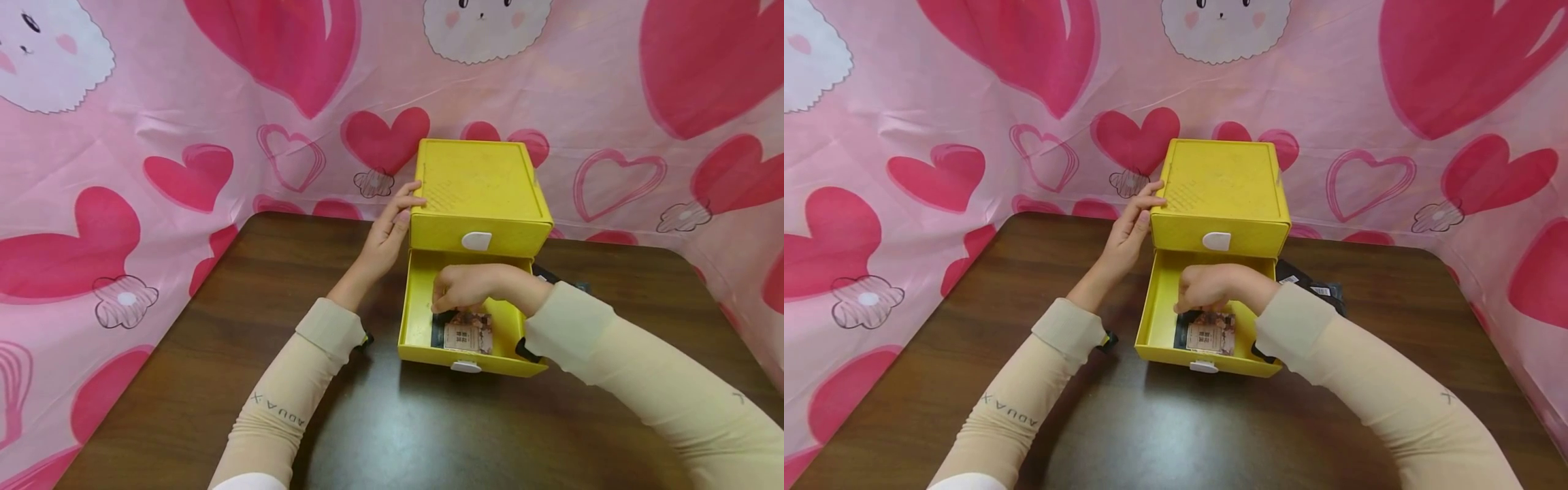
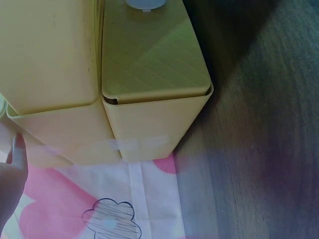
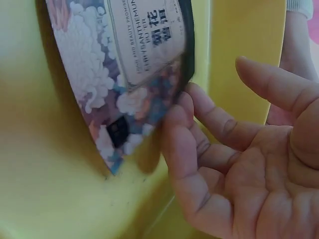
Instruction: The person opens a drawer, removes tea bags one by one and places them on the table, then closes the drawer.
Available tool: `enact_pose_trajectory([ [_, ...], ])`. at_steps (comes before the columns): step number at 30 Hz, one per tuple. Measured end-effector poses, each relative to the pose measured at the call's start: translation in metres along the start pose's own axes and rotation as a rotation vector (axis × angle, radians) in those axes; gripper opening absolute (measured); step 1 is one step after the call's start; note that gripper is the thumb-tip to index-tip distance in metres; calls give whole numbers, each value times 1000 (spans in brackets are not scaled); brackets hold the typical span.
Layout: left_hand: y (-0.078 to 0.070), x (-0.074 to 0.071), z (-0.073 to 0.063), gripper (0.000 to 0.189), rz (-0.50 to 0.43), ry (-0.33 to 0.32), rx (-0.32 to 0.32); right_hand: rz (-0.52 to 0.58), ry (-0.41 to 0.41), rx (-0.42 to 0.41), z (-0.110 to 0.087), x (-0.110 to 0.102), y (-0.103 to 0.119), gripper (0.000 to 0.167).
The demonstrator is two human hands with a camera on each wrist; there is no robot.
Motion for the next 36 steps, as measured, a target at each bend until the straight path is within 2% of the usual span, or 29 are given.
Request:
enact_pose_trajectory([
  [7, 0, 1, 0, 32, -14, 5, 18, -63, 17, -73, 1, -2, -1, 17],
  [10, 0, 1, 0, 40, -17, 7, 27, -57, 26, -81, 1, -1, -1, 14],
  [13, -1, 0, 0, 36, -15, 7, 29, -44, 29, -91, 0, -1, -2, 12],
  [20, -1, 1, 0, 28, -11, 6, 21, 82, 24, -12, -5, -4, -3, 8],
  [23, 6, 0, 1, 29, -12, 5, 22, 115, -2, 9, -8, -7, -4, 8],
  [28, 26, -3, 3, 29, -7, 4, 35, 96, -69, -13, -16, -14, -3, 9],
  [36, 30, -3, 1, 30, -4, 1, 56, 182, -150, -65, -41, -26, -7, 9],
])
Point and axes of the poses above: each hand's wrist, its own z-axis towards the middle knuckle, its own x-axis out of the palm, y = z × x, the point moved 2 cm from there along z, towards the middle knuckle, and after that the axes turned 3 degrees about -y, right-handed, at the moved point
